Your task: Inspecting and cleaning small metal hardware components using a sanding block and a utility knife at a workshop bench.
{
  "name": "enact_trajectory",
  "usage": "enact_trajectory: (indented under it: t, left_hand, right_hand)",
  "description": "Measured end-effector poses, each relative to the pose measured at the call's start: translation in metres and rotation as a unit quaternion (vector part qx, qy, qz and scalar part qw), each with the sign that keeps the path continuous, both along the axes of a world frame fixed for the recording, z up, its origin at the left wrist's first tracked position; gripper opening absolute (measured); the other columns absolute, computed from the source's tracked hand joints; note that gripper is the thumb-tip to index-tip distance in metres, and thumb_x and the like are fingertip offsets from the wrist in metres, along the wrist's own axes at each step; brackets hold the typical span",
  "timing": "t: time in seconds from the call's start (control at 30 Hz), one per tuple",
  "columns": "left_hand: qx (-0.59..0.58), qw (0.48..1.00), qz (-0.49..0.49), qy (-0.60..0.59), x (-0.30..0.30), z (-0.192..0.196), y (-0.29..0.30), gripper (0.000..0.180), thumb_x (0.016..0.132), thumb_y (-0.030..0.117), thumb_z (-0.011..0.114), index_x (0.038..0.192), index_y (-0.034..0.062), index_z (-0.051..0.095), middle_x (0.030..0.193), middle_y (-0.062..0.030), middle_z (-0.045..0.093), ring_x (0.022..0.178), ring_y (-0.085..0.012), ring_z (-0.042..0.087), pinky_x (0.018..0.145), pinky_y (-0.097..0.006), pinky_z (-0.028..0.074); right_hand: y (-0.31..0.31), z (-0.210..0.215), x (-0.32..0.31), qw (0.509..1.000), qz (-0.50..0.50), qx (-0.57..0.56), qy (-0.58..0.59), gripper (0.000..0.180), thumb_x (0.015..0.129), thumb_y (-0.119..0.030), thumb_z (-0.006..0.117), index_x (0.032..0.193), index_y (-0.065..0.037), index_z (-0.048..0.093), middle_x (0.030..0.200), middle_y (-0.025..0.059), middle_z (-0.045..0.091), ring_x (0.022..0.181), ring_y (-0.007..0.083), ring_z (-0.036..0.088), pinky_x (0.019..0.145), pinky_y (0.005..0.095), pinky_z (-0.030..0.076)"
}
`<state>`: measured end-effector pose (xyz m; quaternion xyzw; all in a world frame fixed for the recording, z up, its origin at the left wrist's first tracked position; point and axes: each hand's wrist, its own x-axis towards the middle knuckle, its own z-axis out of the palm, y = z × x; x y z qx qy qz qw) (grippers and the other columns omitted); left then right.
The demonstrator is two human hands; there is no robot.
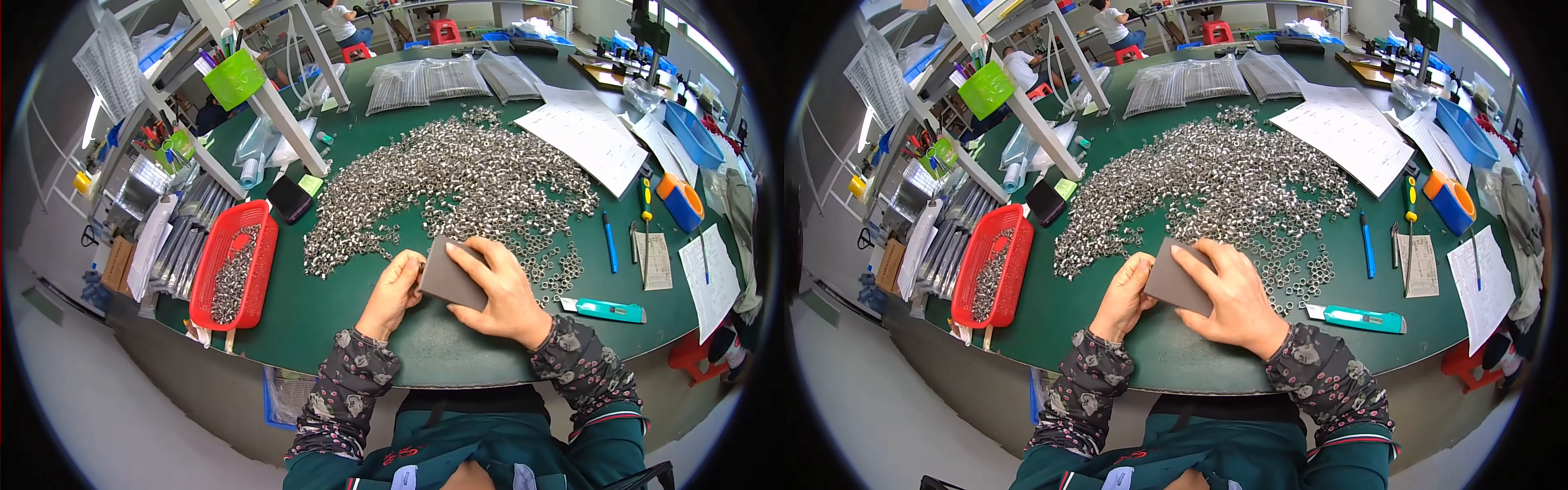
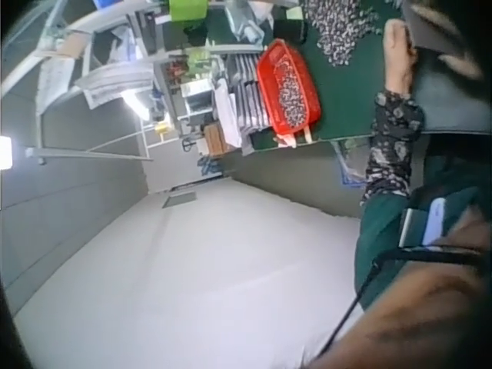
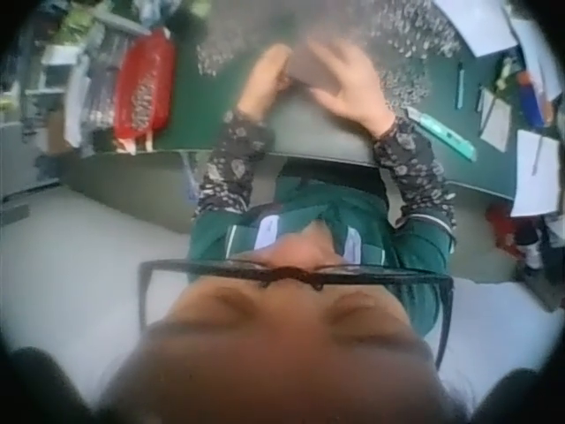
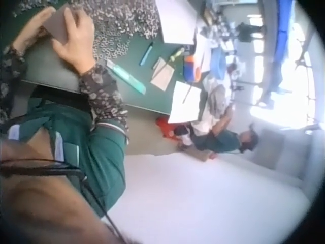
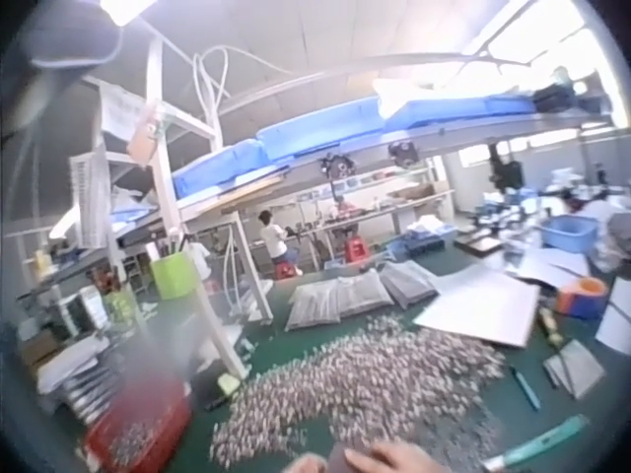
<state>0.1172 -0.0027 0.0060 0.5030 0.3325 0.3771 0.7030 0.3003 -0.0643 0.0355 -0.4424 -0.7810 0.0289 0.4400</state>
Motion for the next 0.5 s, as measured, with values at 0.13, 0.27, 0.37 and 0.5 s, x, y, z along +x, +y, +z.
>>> enact_trajectory:
  t: [0.13, 0.27, 0.37, 0.5]
  left_hand:
    - [-0.014, 0.994, 0.02, -0.102, -0.0038, -0.0015, 0.0027, 0.012, 0.09, 0.02, 0.049, 0.093, 0.0087, 0.051, 0.074, 0.0016, 0.051, 0.054, -0.0017, 0.04, 0.04, -0.013, 0.028]
    - [-0.019, 0.988, 0.014, -0.151, -0.0055, -0.0037, 0.0053, 0.012, 0.087, 0.013, 0.054, 0.097, 0.0066, 0.052, 0.08, -0.0019, 0.056, 0.055, -0.0021, 0.044, 0.038, -0.012, 0.03]
    - [-0.019, 0.99, 0.023, -0.141, -0.0066, -0.0018, 0.0042, 0.012, 0.087, 0.012, 0.054, 0.096, 0.0056, 0.052, 0.078, -0.0014, 0.056, 0.054, -0.0019, 0.043, 0.038, -0.012, 0.029]
    - [-0.02, 0.99, 0.019, -0.139, -0.0055, -0.0008, 0.0038, 0.011, 0.087, 0.012, 0.054, 0.095, 0.0053, 0.052, 0.076, -0.0008, 0.055, 0.053, -0.0018, 0.042, 0.038, -0.012, 0.029]
  right_hand:
    - [-0.0017, 0.0028, 0.0041, 0.999, 0.034, 0.0, -0.011, 0.069, 0.055, -0.018, 0.071, 0.119, -0.006, 0.048, 0.108, 0.0158, 0.046, 0.092, 0.0307, 0.049, 0.079, 0.039, 0.041]
    - [-0.0026, 0.0035, 0.0047, 0.997, 0.072, -0.014, -0.023, 0.069, 0.055, -0.018, 0.071, 0.119, -0.008, 0.048, 0.108, 0.0155, 0.047, 0.091, 0.0305, 0.05, 0.078, 0.0391, 0.041]
    - [-0.0011, 0.0035, 0.0064, 0.996, 0.084, -0.016, -0.019, 0.068, 0.055, -0.019, 0.07, 0.119, -0.008, 0.048, 0.108, 0.0158, 0.047, 0.091, 0.0309, 0.05, 0.079, 0.0394, 0.042]
    - [-0.0009, 0.004, 0.0071, 0.995, 0.096, -0.02, -0.02, 0.068, 0.056, -0.02, 0.07, 0.119, -0.007, 0.048, 0.109, 0.0163, 0.047, 0.092, 0.0314, 0.05, 0.08, 0.0399, 0.042]
